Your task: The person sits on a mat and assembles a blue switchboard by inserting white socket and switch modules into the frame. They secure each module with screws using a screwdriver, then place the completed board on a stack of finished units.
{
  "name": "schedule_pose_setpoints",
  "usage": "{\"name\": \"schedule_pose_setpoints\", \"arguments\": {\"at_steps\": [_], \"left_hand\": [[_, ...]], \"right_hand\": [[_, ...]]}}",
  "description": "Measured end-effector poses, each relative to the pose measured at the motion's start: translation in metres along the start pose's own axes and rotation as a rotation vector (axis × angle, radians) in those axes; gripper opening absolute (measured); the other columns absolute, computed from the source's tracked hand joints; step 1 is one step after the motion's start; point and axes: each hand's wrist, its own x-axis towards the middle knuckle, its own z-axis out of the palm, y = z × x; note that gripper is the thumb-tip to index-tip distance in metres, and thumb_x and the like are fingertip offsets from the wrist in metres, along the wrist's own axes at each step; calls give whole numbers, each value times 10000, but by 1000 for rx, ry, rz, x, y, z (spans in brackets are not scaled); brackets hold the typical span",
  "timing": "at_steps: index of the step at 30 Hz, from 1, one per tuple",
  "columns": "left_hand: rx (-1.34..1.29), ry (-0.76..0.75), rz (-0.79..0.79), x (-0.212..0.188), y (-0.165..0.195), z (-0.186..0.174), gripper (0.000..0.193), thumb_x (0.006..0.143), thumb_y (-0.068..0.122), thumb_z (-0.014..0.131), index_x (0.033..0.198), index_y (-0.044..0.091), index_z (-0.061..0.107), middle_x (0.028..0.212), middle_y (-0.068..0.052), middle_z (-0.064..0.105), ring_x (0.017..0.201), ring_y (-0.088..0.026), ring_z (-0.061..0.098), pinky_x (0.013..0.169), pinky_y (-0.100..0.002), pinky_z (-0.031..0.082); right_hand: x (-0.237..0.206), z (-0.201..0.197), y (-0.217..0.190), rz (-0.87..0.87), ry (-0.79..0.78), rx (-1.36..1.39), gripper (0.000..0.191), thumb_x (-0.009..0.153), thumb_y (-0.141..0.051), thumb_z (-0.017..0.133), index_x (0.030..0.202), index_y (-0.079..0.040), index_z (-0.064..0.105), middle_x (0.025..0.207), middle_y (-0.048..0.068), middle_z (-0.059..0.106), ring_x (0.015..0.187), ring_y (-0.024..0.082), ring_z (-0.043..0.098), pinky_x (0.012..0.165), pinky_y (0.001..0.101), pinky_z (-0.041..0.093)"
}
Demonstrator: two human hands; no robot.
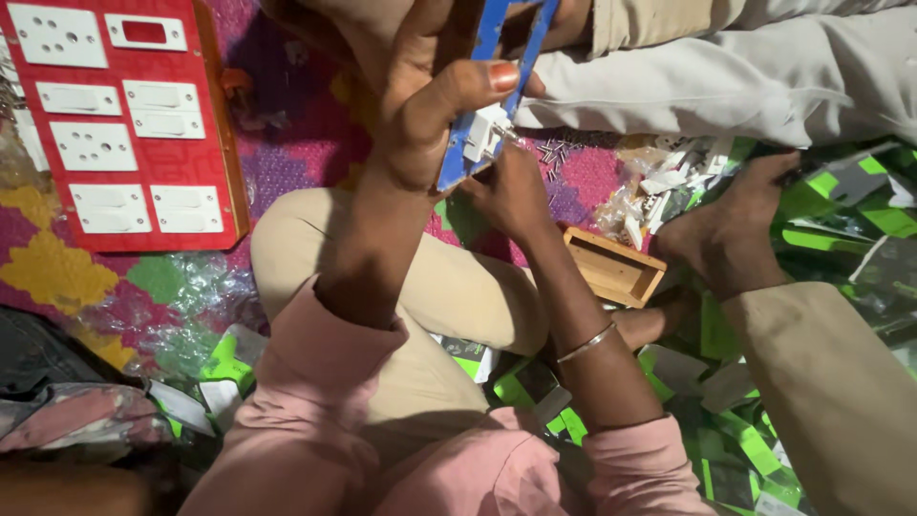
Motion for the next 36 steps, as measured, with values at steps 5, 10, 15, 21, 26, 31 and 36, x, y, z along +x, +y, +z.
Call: {"name": "schedule_pose_setpoints", "arguments": {"at_steps": [5,10,15,21,26,31,36], "left_hand": [[-257,-8,-99,0,4,8,543,940,77,597,1458,36,442,1211,-250,678,945,-310,710,842,-413,586],[-387,-100,-184,3,10,7,565,1005,129,571,1478,-145,431,1376,-348,583,989,-310,692,922,-434,580],[-566,-197,-282,4,17,14,633,951,144,570,1505,-115,404,1489,-316,494,1086,-323,666,949,-424,598],[-286,-189,-229,1,29,36,799,882,97,610,1611,104,284,1495,-256,502,1356,-359,579,982,-437,566],[-267,-220,-230,-2,29,48,822,874,79,632,1621,81,288,1484,-204,536,1311,-338,564,1112,-428,495],[-262,-240,-216,-7,25,45,840,870,63,612,1645,71,288,1501,-178,527,1331,-323,561,1183,-428,447],[-168,-309,-146,-7,25,42,771,898,48,599,1618,33,324,1521,-142,479,1389,-302,518,1261,-434,386]], "right_hand": [[-2,8,8,-173,98,-59,370,725,-77,841,1056,4,698,1028,227,730,974,423,698,826,466,552],[-10,0,20,77,100,116,263,772,-81,824,989,11,709,905,164,766,835,245,773,757,365,584],[-36,-60,3,141,286,586,172,953,-25,794,1110,22,742,995,61,757,862,98,677,784,246,558],[-43,-134,-46,-301,507,454,145,1100,98,745,1219,46,681,1101,71,672,961,100,665,871,202,557],[-26,-142,-68,-507,494,256,133,1144,168,738,1213,82,663,1191,111,619,1051,140,670,938,229,586],[-27,-136,-67,-507,543,235,173,1102,176,757,1220,78,678,1152,115,629,997,131,663,879,219,565],[-29,-137,-66,-475,561,210,172,1084,188,750,1214,93,690,1155,133,642,1007,149,667,897,225,560]]}}
